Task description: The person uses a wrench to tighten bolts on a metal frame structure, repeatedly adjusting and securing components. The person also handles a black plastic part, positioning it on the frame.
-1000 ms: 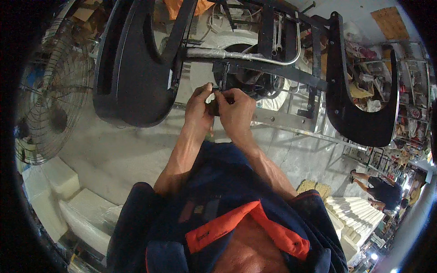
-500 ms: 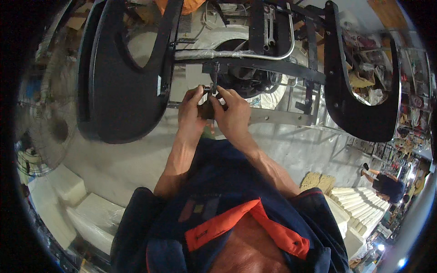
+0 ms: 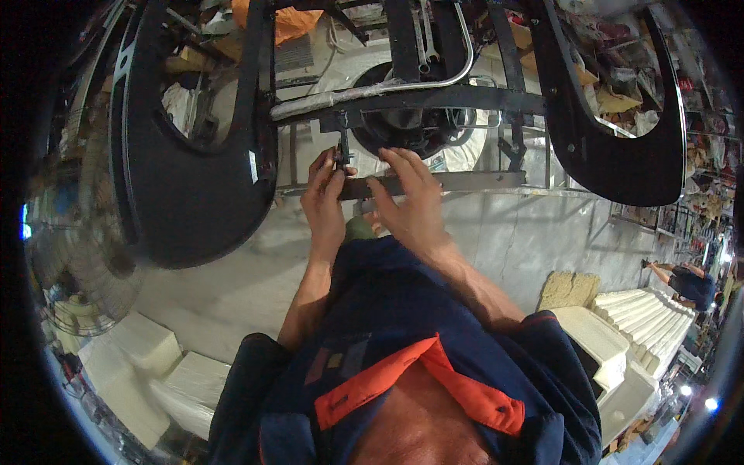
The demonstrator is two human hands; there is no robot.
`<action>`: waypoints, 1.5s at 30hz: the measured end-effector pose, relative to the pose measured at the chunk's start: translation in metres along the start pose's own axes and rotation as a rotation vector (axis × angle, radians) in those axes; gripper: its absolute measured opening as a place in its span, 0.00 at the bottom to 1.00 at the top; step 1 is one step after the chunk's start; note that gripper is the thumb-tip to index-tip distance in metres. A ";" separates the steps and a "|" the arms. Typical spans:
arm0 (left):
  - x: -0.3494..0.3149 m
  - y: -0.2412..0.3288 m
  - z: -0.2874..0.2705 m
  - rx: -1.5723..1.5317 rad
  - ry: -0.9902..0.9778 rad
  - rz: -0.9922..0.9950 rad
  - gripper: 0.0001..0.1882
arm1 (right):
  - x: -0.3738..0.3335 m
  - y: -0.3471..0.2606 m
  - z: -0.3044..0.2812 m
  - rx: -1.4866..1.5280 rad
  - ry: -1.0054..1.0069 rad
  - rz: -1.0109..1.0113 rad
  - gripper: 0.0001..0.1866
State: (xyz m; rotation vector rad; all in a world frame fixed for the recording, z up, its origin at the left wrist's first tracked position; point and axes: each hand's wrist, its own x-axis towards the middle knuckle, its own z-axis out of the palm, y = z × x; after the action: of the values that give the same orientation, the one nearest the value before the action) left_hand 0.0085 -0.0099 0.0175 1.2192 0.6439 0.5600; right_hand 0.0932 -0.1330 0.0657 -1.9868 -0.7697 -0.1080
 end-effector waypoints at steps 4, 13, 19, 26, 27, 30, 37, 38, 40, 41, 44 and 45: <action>0.003 -0.014 -0.006 0.122 -0.081 0.121 0.20 | -0.026 -0.001 -0.034 0.380 -0.511 0.429 0.15; -0.023 0.013 -0.004 0.528 -0.030 0.335 0.20 | -0.076 0.040 0.049 0.968 -0.323 0.871 0.16; -0.053 -0.036 -0.002 0.722 -0.555 0.561 0.35 | -0.091 0.048 0.069 1.691 -0.196 1.277 0.28; -0.070 -0.144 -0.077 1.101 -0.553 -0.085 0.26 | -0.127 0.125 0.005 0.976 -0.363 1.254 0.21; -0.073 -0.147 -0.080 1.027 -0.501 -0.213 0.24 | -0.140 0.151 0.008 0.836 -0.196 1.131 0.18; -0.099 -0.148 -0.097 0.880 -0.359 -0.376 0.23 | -0.149 0.228 -0.005 0.120 -0.316 1.077 0.13; -0.161 -0.175 -0.120 0.438 0.219 -0.717 0.22 | -0.123 0.238 0.063 -0.195 -0.697 0.323 0.13; -0.182 -0.178 -0.127 0.402 0.276 -0.749 0.20 | -0.119 0.239 0.076 -0.292 -0.863 0.149 0.13; -0.219 -0.192 -0.144 0.376 0.307 -0.848 0.21 | -0.133 0.254 0.111 -0.500 -0.765 -0.011 0.10; -0.239 -0.194 -0.149 0.444 0.259 -0.875 0.21 | -0.142 0.264 0.128 -0.605 -0.712 -0.089 0.09; -0.327 -0.229 -0.225 0.778 0.107 -0.936 0.21 | -0.152 0.269 0.145 -0.334 -0.691 0.259 0.12; -0.353 -0.233 -0.219 1.173 -0.165 -0.715 0.21 | -0.148 0.274 0.149 -0.300 -0.723 0.348 0.13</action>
State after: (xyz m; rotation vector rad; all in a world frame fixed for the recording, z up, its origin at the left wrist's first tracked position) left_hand -0.3829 -0.1699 -0.2012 1.9166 1.2564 -0.6328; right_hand 0.0934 -0.1730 -0.2775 -2.4395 -0.8658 0.7783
